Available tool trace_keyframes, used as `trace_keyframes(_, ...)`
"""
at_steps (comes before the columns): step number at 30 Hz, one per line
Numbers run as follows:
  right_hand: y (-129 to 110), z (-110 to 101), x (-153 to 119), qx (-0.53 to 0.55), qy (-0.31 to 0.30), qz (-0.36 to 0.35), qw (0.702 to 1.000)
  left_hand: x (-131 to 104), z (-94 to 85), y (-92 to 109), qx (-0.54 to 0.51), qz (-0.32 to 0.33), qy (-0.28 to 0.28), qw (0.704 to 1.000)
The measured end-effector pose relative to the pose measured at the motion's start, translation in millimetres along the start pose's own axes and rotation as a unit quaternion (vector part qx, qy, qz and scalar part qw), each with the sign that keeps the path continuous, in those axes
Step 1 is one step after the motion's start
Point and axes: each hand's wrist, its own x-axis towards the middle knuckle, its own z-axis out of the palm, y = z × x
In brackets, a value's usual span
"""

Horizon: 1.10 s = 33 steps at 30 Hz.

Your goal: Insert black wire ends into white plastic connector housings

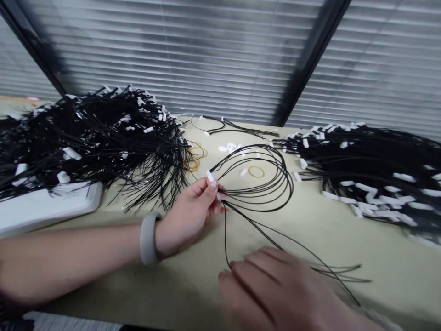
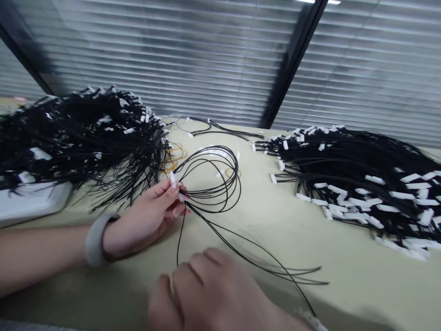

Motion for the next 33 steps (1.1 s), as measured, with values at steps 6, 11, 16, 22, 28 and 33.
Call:
trace_keyframes(6, 22, -8, 1, 0.279, 0.066, 0.278, 0.917, -3, 2.5, 7, -0.035, -0.04, -0.007, 0.999)
trace_keyframes(11, 44, -13, -4, 0.275, 0.113, 0.371, 0.88, -3, 1.3, 7, -0.047, -0.034, -0.019, 0.998)
trace_keyframes(16, 51, -1, 6, 0.352, 0.052, 0.315, 0.88, -3, -0.3, 4, -0.04, -0.024, -0.035, 0.998)
trace_keyframes(22, 50, 9, 11, 0.445, 0.043, 0.319, 0.836, -4, -0.4, 4, -0.038, -0.032, -0.049, 0.998)
trace_keyframes(28, 53, 8, 8, 0.247, 0.04, 0.267, 0.931, -4, -0.4, 5, -0.059, -0.055, -0.063, 0.995)
trace_keyframes(33, 64, 6, -2, -0.152, -0.01, 0.249, 0.956, -4, 0.0, 5, -0.052, -0.065, -0.05, 0.995)
